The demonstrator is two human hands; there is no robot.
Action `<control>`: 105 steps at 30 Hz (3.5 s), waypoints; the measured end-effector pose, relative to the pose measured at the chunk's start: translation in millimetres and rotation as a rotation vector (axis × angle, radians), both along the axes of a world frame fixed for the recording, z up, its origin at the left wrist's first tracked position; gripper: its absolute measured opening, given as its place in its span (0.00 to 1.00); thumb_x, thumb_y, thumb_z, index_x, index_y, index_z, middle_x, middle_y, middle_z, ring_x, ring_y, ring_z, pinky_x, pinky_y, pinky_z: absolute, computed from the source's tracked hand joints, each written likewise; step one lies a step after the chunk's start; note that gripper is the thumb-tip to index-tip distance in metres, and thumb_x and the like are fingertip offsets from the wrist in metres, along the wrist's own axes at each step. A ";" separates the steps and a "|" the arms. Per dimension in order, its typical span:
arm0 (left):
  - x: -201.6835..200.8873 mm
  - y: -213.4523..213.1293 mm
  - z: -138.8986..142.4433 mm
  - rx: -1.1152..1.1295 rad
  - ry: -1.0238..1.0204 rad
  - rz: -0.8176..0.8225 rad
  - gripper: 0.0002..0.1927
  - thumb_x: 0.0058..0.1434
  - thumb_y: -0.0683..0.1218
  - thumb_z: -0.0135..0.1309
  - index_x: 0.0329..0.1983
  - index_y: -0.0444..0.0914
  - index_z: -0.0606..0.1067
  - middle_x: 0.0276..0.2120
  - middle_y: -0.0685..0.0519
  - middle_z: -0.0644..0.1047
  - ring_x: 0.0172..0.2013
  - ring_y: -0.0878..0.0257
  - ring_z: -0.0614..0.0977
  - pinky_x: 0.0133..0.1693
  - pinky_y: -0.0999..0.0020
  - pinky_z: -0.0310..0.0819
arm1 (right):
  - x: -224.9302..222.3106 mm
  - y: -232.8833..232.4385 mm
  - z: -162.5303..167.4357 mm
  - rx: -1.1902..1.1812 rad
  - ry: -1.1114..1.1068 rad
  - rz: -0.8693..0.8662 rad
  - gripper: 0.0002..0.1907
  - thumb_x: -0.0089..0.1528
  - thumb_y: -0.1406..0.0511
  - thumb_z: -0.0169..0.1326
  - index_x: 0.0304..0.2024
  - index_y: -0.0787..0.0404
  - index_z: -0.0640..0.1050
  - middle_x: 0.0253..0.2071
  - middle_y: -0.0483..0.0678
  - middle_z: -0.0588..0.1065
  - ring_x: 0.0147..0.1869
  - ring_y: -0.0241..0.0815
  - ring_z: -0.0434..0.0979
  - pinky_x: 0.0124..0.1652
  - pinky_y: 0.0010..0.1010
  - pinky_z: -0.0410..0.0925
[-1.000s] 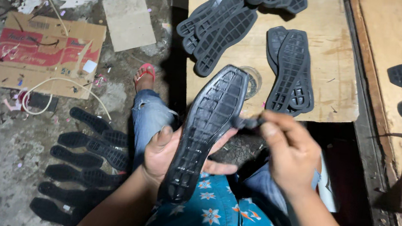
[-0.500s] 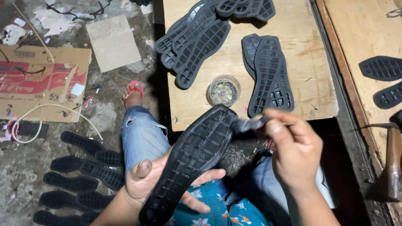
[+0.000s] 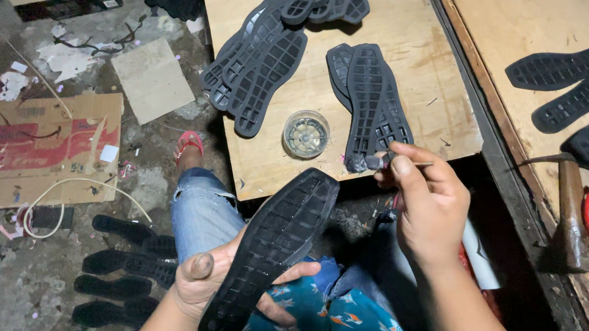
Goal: The person sits on the floor and applies glue with a small brush onto the grid-patterned underside of rubber sandal soles, working one sole at a time. They dip the brush into a small glue container, spread the glue across the sole surface, and place the finished sole on the table with the others.
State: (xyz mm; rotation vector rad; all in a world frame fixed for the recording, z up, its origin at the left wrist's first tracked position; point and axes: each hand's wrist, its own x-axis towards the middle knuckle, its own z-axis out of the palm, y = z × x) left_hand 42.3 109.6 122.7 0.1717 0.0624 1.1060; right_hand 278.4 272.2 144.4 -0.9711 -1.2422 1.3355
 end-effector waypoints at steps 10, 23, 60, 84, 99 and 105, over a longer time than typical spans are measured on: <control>10.6 23.3 19.2 0.023 0.110 -0.095 0.66 0.56 0.57 0.67 0.83 0.49 0.32 0.77 0.41 0.47 0.74 0.31 0.51 0.55 0.34 0.70 | 2.1 -16.6 8.9 0.163 -0.079 0.069 0.12 0.69 0.71 0.54 0.53 0.70 0.78 0.48 0.51 0.81 0.50 0.36 0.80 0.53 0.27 0.72; 12.4 65.9 18.2 -0.219 0.245 0.331 0.45 0.67 0.60 0.49 0.77 0.30 0.50 0.72 0.35 0.58 0.72 0.33 0.58 0.65 0.30 0.56 | 69.0 38.0 -95.6 -0.194 0.459 -0.074 0.10 0.69 0.69 0.52 0.50 0.69 0.78 0.42 0.52 0.80 0.40 0.42 0.79 0.43 0.32 0.72; 183.9 404.7 -15.5 0.052 1.575 0.340 0.40 0.50 0.40 0.63 0.62 0.38 0.55 0.48 0.41 0.72 0.40 0.52 0.81 0.41 0.55 0.79 | 105.9 30.5 -205.5 -0.585 0.768 -0.047 0.10 0.65 0.67 0.54 0.46 0.67 0.79 0.39 0.48 0.77 0.41 0.39 0.77 0.44 0.36 0.71; 235.3 495.6 -72.2 0.482 1.816 0.492 0.43 0.50 0.41 0.70 0.64 0.29 0.58 0.50 0.42 0.76 0.49 0.54 0.80 0.52 0.64 0.74 | 100.5 31.7 -206.8 -0.594 0.751 -0.022 0.10 0.65 0.68 0.55 0.46 0.68 0.80 0.37 0.50 0.79 0.41 0.40 0.80 0.44 0.34 0.73; 122.0 229.5 -26.4 0.863 1.968 0.725 0.18 0.60 0.39 0.58 0.54 0.33 0.73 0.55 0.40 0.76 0.55 0.43 0.78 0.56 0.55 0.73 | 112.7 39.4 -199.0 -0.581 0.666 -0.032 0.16 0.68 0.67 0.47 0.53 0.72 0.76 0.41 0.54 0.77 0.41 0.42 0.77 0.46 0.35 0.71; 15.8 185.2 -36.3 0.474 2.461 0.991 0.12 0.57 0.39 0.57 0.45 0.33 0.76 0.47 0.41 0.78 0.47 0.42 0.78 0.51 0.49 0.71 | 115.7 49.2 -209.1 -0.587 0.633 0.030 0.13 0.69 0.67 0.46 0.53 0.67 0.74 0.47 0.56 0.78 0.43 0.43 0.77 0.46 0.36 0.71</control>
